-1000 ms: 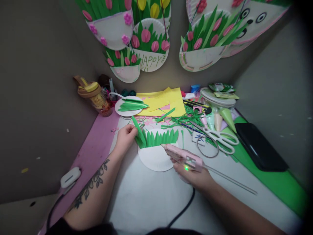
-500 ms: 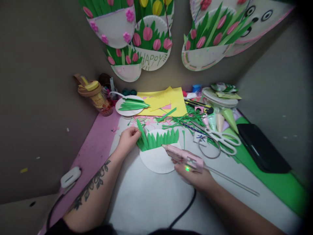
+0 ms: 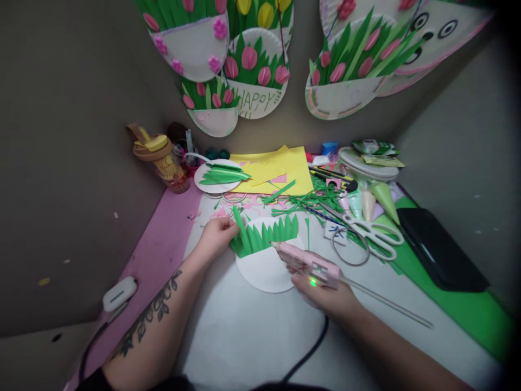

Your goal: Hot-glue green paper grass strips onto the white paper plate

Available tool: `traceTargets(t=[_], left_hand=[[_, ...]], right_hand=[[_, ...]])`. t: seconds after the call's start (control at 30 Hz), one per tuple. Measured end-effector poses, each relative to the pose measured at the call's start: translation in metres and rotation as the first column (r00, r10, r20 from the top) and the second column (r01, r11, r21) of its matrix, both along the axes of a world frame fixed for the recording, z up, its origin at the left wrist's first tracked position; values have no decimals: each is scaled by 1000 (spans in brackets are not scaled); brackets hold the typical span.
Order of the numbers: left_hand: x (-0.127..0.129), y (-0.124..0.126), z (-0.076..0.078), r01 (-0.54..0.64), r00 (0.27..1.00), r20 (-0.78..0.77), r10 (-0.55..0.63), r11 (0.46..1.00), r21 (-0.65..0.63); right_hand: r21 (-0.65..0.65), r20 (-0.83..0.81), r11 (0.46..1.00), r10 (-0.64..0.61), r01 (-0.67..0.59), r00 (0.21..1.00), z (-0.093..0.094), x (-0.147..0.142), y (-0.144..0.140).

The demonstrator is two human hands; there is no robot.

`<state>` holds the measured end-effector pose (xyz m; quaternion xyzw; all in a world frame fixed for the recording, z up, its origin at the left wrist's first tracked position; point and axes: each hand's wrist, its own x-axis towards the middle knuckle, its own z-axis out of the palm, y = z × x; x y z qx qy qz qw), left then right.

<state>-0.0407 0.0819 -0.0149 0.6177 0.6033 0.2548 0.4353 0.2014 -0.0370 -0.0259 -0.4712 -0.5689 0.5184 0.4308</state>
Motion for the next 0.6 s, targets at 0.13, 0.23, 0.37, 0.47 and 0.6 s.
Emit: traceTargets(t=[0.13, 0.23, 0.37, 0.47, 0.6], left_hand=[[-2, -3, 0, -15, 999, 34, 17, 998, -68], [-4, -5, -1, -44, 996, 69, 50, 996, -79], [-2, -8, -3, -47, 997, 56, 53, 994, -94], [0, -13, -3, -32, 998, 48, 38, 993, -114], [3, -23, -1, -27, 1000, -14, 25, 992, -123]], right_hand=[[-7, -3, 1000, 0, 0, 1000, 1, 0, 0], [1, -12, 1000, 15, -15, 1000, -1, 0, 0], [12, -42, 999, 49, -49, 998, -3, 0, 1], [-3, -26, 999, 36, -36, 999, -1, -1, 1], [-53, 85, 998, -25, 30, 996, 1, -1, 0]])
